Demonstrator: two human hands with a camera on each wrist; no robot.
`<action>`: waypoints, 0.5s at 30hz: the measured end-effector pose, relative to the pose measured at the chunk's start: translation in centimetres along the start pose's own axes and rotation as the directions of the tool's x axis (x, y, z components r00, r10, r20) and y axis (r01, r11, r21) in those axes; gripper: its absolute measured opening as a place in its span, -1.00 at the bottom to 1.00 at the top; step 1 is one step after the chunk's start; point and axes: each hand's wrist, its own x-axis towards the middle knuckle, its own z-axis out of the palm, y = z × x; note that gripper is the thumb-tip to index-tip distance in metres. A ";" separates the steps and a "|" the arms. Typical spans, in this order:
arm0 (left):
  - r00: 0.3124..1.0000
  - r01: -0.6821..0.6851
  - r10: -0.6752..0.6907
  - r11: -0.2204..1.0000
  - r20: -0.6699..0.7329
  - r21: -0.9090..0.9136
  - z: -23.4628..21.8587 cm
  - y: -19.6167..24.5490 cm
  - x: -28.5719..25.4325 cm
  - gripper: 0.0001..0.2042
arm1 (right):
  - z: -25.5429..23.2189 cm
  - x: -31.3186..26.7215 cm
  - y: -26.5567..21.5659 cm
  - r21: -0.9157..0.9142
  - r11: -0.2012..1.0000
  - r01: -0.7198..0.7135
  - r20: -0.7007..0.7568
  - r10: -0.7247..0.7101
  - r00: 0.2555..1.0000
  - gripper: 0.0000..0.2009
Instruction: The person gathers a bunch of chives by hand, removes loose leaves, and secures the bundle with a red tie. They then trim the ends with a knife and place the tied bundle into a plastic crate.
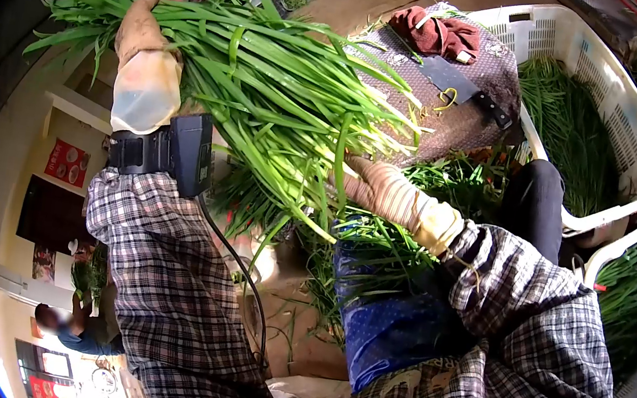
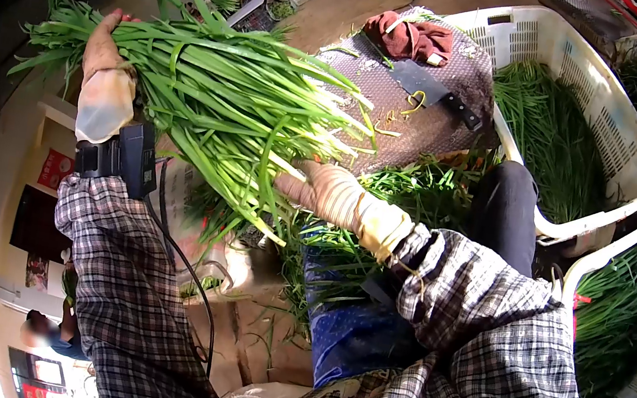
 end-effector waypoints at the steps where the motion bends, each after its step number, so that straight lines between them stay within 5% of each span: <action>1: 1.000 -0.008 0.008 1.000 0.010 0.006 0.4 0.0 0.2 -0.82 | 0.4 1.2 0.8 0.268 0.958 0.098 -0.029 -0.094 0.995 -0.37; 3: 0.999 -0.020 0.020 1.000 0.028 0.007 1.5 0.1 0.5 -0.82 | 0.1 1.3 1.5 0.338 0.936 0.101 0.000 -0.107 0.994 -0.41; 4: 0.999 -0.025 0.025 1.000 0.036 0.010 1.8 0.1 0.8 -0.82 | -1.6 0.1 -1.6 0.149 0.989 0.011 0.068 -0.021 0.997 -0.46; 5: 0.999 -0.022 0.021 1.000 0.041 0.017 2.3 0.1 0.5 -0.81 | -2.5 0.2 -2.5 0.143 0.971 0.194 0.027 -0.199 0.980 -0.48; 6: 0.999 -0.022 0.021 1.000 0.042 0.022 2.6 -0.1 0.6 -0.81 | -2.7 0.4 -2.7 0.461 0.875 0.147 0.013 -0.173 0.985 -0.51; 8: 0.998 -0.025 0.023 0.999 0.052 0.031 3.3 -0.2 0.9 -0.81 | -3.2 0.9 -3.2 0.933 0.355 0.057 -0.015 -0.119 0.993 -0.56; 11: 0.998 -0.039 0.036 0.998 0.060 0.045 3.6 0.1 0.8 -0.80 | -4.1 2.0 -3.1 0.825 0.537 0.174 -0.115 -0.142 0.983 -0.64; 15: 0.998 -0.027 0.024 0.998 0.060 0.056 4.2 -0.2 0.3 -0.80 | -6.1 1.7 -2.9 0.739 0.660 0.134 -0.119 -0.067 0.991 -0.68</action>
